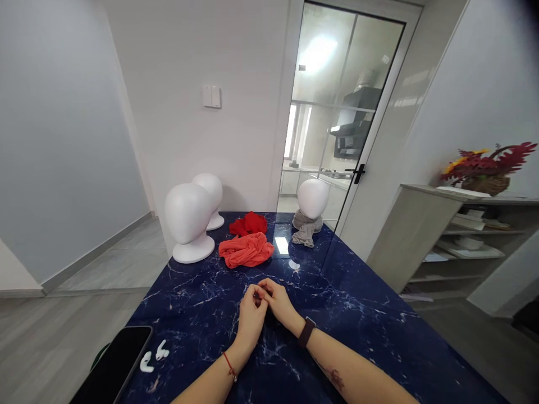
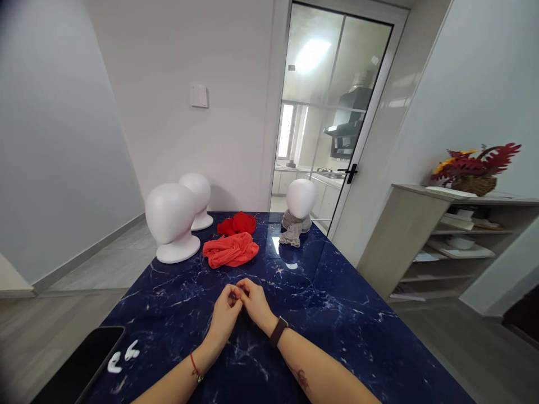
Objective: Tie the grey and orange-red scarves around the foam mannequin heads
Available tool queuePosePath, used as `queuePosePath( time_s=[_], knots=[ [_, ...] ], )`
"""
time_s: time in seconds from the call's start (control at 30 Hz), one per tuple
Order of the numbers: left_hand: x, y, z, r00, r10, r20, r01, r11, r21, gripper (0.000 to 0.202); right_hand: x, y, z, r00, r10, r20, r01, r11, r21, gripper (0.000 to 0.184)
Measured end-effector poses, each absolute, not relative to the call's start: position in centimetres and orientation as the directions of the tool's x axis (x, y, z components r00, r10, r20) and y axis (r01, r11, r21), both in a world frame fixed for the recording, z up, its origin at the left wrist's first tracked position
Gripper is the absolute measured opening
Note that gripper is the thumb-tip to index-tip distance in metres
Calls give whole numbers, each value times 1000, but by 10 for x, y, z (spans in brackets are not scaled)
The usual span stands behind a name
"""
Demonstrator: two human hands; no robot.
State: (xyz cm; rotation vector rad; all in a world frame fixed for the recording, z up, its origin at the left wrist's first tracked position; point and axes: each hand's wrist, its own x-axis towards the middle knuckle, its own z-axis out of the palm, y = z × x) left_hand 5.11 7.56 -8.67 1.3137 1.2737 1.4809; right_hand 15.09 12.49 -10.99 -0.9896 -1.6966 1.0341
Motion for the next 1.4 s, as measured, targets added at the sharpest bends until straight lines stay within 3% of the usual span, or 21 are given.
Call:
queuePosePath(
  time_s=[0.47, 0.67, 1.03, 1.4],
  knots=[
    [52, 78, -91, -178, 964, 198, 56, -191, 980, 12, 152, 121, -103, -267, 922, 282, 156, 329, -931, 13],
    [52, 75, -86, -172, 965, 198, 79, -187, 979, 3, 152, 123, -104, -266, 927, 263, 133, 306, -943, 14],
    [51, 71, -75, -231, 966, 116, -128, -148, 981, 15, 153, 125, -109, -244, 938, 247, 75, 272, -959, 11],
    [53, 69, -77, -195, 969, 149, -63, -164, 984, 8, 154, 123, -106, -245, 942, 231, 124, 267, -956, 9]
  ],
)
